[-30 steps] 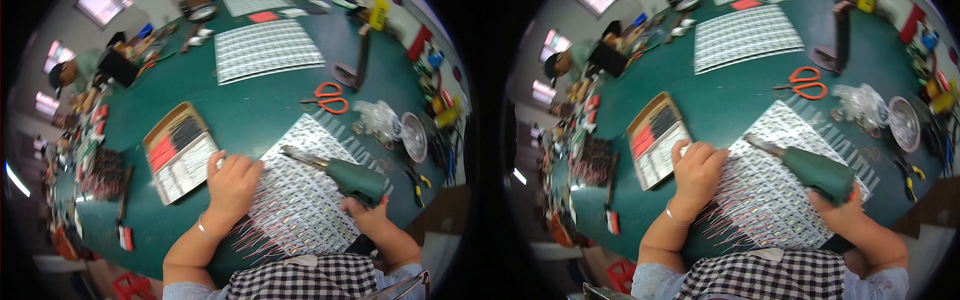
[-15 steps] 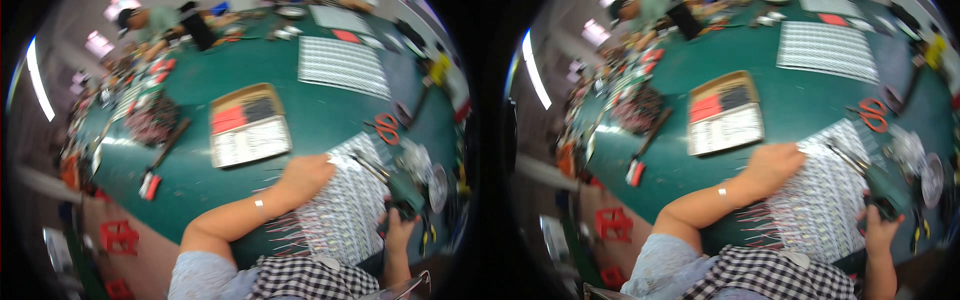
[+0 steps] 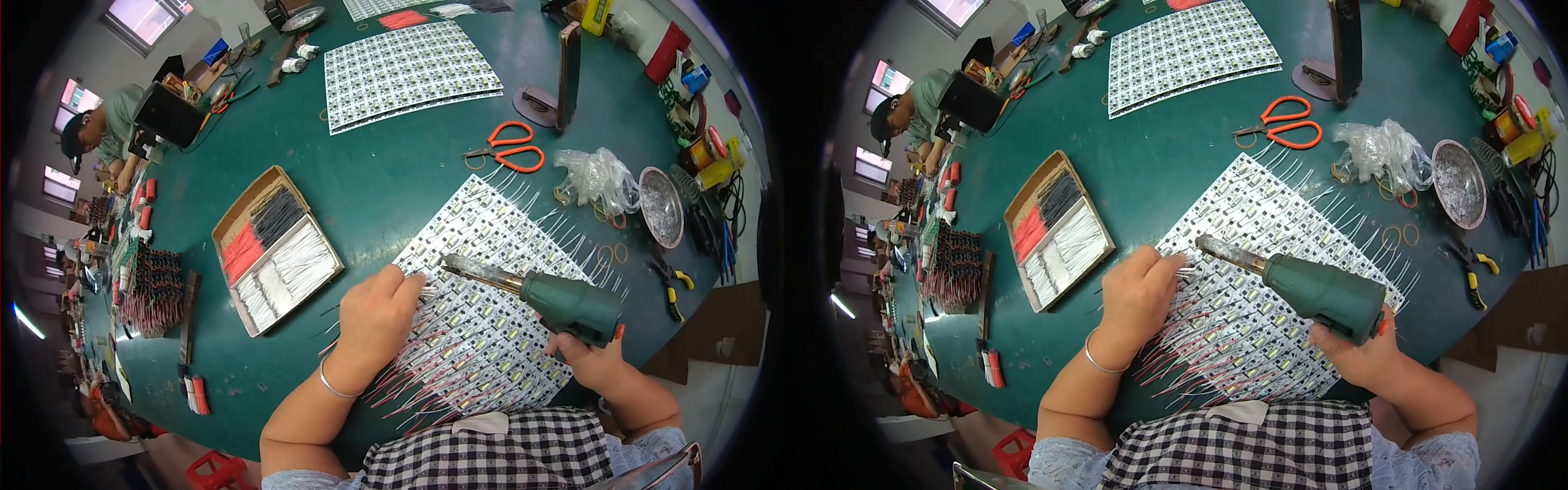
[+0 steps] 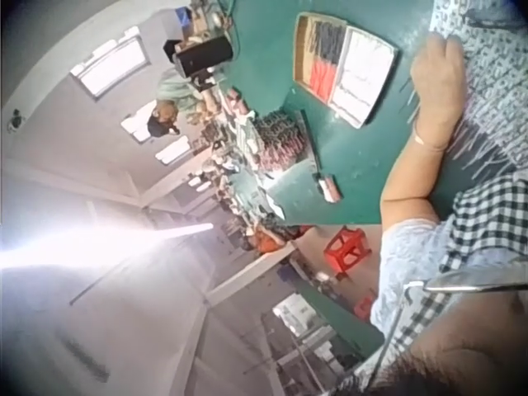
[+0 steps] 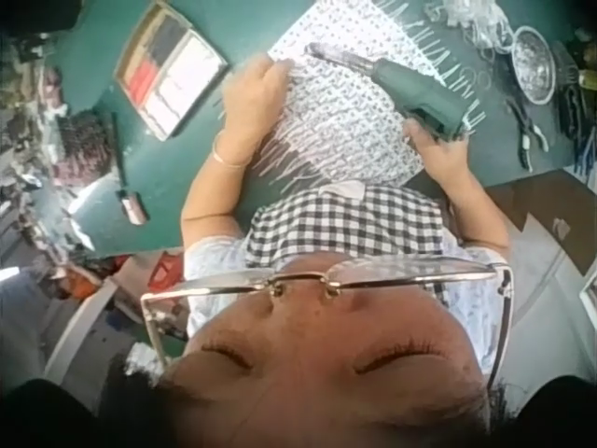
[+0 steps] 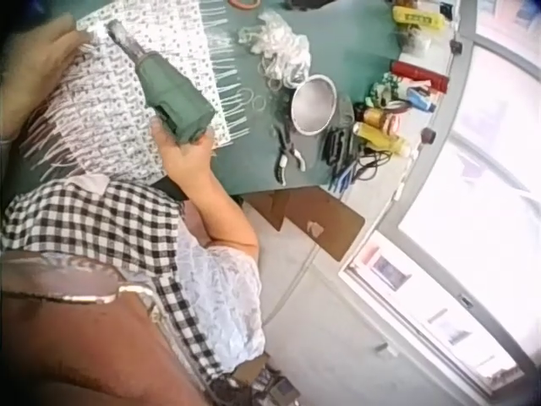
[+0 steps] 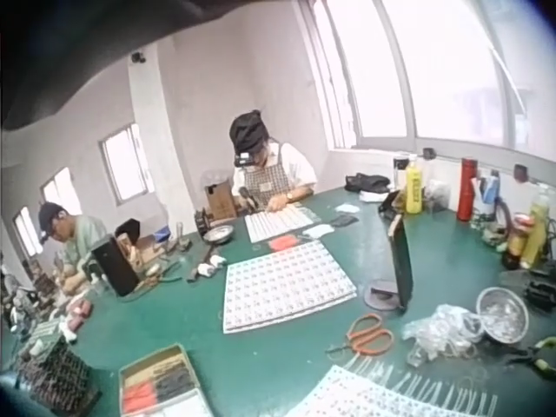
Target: The person heats wire connections on an LED circuit board panel using a handheld heat tool, takes wire sleeves from a box to place onto the wires, and applies heat to the sleeves with the tool.
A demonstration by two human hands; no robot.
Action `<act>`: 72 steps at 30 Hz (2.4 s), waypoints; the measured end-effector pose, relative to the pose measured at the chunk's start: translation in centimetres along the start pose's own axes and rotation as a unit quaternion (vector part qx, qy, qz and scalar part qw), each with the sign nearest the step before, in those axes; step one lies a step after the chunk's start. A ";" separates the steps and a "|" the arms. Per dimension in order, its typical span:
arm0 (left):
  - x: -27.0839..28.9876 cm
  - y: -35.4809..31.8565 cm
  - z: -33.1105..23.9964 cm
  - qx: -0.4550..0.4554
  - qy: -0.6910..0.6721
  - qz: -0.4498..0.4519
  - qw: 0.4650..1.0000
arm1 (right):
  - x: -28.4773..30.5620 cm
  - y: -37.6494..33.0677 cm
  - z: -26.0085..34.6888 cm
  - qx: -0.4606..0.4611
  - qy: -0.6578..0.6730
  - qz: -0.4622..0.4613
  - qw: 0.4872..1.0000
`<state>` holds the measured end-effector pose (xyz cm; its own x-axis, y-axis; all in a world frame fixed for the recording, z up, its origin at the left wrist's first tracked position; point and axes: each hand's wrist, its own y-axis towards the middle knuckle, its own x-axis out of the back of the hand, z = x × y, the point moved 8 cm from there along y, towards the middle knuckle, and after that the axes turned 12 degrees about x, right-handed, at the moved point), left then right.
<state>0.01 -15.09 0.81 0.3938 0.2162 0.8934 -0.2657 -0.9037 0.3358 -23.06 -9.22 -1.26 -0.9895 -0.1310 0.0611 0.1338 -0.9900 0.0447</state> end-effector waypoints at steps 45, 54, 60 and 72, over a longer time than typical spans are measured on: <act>-0.5 0.3 -0.5 -0.007 0.027 0.052 0.998 | -3.2 2.3 1.9 0.095 -0.221 0.116 0.964; -0.7 0.3 -0.5 -0.011 0.032 0.059 0.998 | -1.4 1.6 0.7 0.032 -0.109 0.019 0.993; -0.7 0.3 -0.4 -0.008 0.035 0.055 0.998 | -0.4 1.4 0.7 0.014 -0.030 -0.025 0.999; 0.9 0.0 -0.2 0.013 0.038 0.041 0.998 | 0.0 0.4 1.0 0.116 -0.086 0.048 0.988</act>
<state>0.19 -14.81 1.63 0.3037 0.1679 0.9378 -0.2709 -0.9285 0.2540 -22.94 -9.54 -0.24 -0.9505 -0.1931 0.2436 0.2553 -0.9320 0.2572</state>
